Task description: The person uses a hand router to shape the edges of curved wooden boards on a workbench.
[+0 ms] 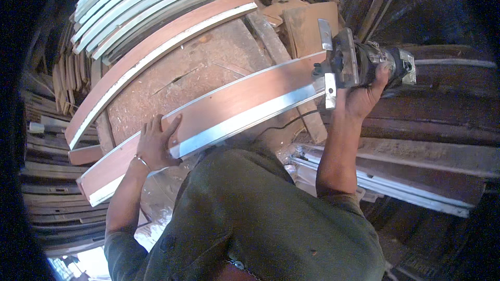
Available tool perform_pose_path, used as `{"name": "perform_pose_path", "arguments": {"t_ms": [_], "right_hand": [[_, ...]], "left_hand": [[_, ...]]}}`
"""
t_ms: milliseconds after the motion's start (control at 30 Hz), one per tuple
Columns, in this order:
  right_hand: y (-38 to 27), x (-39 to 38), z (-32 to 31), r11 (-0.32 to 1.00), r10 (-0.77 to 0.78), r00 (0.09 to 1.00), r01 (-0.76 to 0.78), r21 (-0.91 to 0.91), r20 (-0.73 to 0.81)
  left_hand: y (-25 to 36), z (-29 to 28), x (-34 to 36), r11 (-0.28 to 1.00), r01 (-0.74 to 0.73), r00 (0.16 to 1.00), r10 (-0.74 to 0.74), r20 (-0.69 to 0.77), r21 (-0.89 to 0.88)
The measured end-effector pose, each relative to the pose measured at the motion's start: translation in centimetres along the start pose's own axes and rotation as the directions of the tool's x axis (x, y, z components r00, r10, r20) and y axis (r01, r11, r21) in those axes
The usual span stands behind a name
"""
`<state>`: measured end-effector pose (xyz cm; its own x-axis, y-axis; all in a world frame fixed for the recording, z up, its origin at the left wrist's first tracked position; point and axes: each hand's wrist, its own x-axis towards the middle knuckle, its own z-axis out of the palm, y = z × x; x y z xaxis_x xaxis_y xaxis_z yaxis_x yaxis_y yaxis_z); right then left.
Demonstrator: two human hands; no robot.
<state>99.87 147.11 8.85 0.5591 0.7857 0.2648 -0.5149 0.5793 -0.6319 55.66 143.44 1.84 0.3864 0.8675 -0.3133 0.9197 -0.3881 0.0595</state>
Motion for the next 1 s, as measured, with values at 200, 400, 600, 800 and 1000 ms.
{"name": "perform_pose_path", "arguments": {"t_ms": [200, 400, 600, 800, 1000], "right_hand": [[1.6, 2.3, 1.7, 0.990, -0.010, 0.999, 0.005, -0.140, -0.031], [2.0, 5.6, 0.9, 0.987, 0.158, 0.984, -0.156, -0.029, 0.079], [4.8, 5.7, 2.9, 0.964, 0.260, 0.943, -0.267, 0.008, 0.206], [9.3, 2.4, 8.3, 0.945, 0.308, 0.893, -0.327, 0.001, 0.328], [14.9, -0.5, 11.3, 0.949, 0.056, 0.689, 0.188, -0.254, 0.723]], "left_hand": [[-0.5, 2.3, -1.4, 0.989, -0.017, 0.988, -0.007, -0.155, -0.149], [-0.8, 1.7, -1.8, 0.988, 0.034, 0.988, -0.056, -0.141, -0.152], [0.5, 1.2, -1.6, 0.989, 0.060, 0.992, -0.074, -0.103, -0.139], [2.2, 2.8, -1.2, 0.929, 0.081, 0.842, -0.258, -0.474, -0.362], [4.3, -8.7, -4.3, 0.772, -0.371, 0.223, -0.465, -0.856, -0.516]]}}
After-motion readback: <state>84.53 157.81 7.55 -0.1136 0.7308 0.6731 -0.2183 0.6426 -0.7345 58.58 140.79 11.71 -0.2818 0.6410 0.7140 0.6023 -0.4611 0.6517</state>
